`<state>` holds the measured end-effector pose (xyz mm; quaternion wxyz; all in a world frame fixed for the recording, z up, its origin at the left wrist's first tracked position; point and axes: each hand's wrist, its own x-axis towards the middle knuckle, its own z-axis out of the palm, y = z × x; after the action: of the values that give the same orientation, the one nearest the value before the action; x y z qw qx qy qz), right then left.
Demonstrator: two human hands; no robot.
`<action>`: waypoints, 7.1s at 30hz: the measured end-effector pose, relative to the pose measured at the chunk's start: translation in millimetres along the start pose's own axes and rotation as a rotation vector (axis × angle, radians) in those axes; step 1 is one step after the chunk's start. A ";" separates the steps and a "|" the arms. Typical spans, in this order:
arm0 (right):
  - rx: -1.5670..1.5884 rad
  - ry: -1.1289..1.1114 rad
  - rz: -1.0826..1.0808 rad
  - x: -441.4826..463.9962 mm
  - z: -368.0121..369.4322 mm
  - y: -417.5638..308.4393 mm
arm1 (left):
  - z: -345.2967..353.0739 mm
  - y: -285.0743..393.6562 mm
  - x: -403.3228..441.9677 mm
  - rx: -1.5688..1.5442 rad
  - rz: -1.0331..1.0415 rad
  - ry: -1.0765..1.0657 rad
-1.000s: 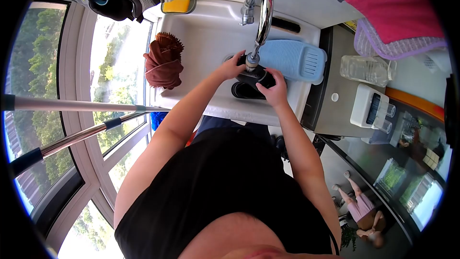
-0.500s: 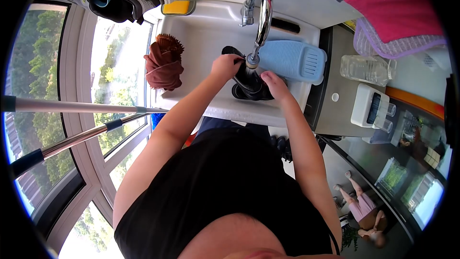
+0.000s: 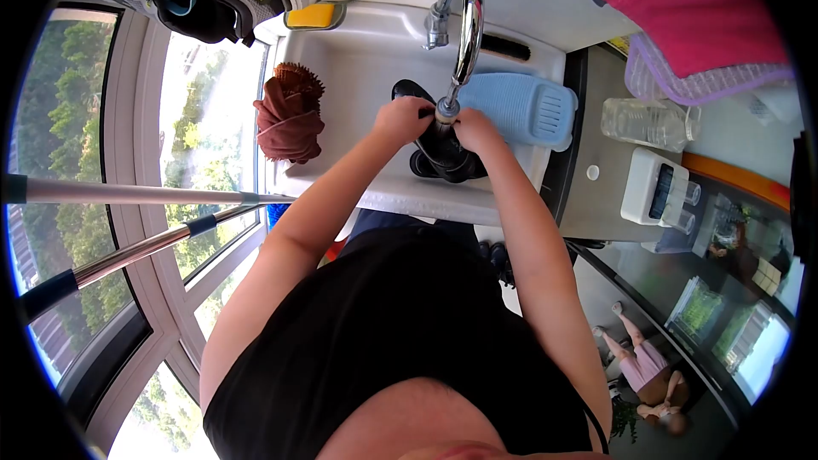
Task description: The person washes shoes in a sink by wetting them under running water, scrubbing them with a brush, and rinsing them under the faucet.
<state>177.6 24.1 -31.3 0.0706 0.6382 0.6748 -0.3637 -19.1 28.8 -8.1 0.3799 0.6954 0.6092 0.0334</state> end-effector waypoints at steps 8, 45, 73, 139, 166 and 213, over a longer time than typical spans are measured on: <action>0.097 0.056 -0.085 3.2 3.1 15.1 | 19.9 -31.4 -12.8 -0.102 0.206 0.295; 0.486 0.186 0.065 -1.2 5.0 -13.5 | -6.3 -5.5 -19.6 -0.088 -0.264 -0.349; 0.528 0.400 0.036 -12.0 41.8 -7.1 | 27.6 1.9 12.3 0.205 -0.094 0.029; -0.467 0.016 -0.252 11.1 65.8 10.7 | 145.5 -67.9 56.1 -1.574 -0.752 -0.028; 0.597 0.090 -0.127 86.5 -28.8 -26.5 | 121.3 -140.3 -3.1 -1.964 -0.541 -0.155; 2.037 -0.410 0.142 -7.6 60.8 -9.4 | 52.1 -121.3 -23.2 -1.857 -0.045 -0.022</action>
<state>147.9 -16.7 -67.4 -0.3672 0.3599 -0.0157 -0.8576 -98.1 -20.6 -104.4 0.7907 0.1006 0.3478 0.4937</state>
